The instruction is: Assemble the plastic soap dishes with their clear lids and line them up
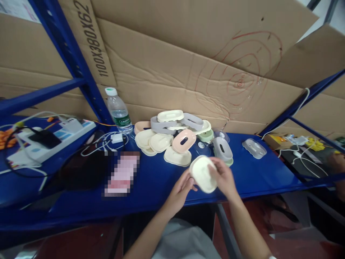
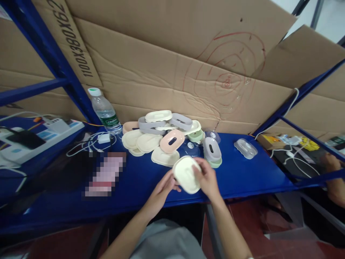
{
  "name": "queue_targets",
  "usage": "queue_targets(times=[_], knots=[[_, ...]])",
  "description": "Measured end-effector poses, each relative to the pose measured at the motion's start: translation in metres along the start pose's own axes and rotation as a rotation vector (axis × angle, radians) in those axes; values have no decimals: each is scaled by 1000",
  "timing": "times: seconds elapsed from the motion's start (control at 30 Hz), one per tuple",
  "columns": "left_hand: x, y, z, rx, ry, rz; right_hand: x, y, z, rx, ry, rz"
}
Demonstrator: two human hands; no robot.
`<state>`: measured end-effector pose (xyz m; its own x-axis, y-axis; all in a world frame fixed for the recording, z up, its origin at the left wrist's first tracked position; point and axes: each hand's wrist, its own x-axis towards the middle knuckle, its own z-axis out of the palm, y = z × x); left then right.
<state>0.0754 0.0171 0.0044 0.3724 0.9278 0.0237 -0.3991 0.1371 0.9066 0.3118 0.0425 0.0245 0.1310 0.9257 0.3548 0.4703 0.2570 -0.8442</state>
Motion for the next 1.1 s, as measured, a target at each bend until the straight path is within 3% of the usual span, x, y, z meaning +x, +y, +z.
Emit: queue_targets(times=[0.1,0.13,0.27,0.37,0.43,0.57,0.7,0.8,0.87,0.93,1.0,1.1], knots=[[1,0,-2,37,-40,33,63,16,-46,-243,399,-13],[1,0,-2,46,-52,33,89,21,-58,-273,436,-2],[-1,0,-2,87,-69,26,181,39,-75,-327,323,46],[-4,0,-3,103,-64,26,209,48,-78,-403,274,53],[-6,-1,-4,113,-69,20,206,54,-93,-477,317,68],[-7,-1,-6,130,-110,-18,168,74,-149,-637,456,196],[-6,3,-6,129,-131,-61,114,98,-197,-734,402,264],[-6,4,-5,126,-136,-70,70,101,-209,-757,370,237],[-4,2,-4,129,-119,-42,38,89,-195,-703,412,200],[-3,-2,-2,117,-100,16,4,64,-158,-592,433,120],[-2,-7,-2,61,-123,74,-29,32,-100,-485,241,-37],[-4,-11,-6,-133,-133,130,-63,-15,-7,-357,-145,-303]])
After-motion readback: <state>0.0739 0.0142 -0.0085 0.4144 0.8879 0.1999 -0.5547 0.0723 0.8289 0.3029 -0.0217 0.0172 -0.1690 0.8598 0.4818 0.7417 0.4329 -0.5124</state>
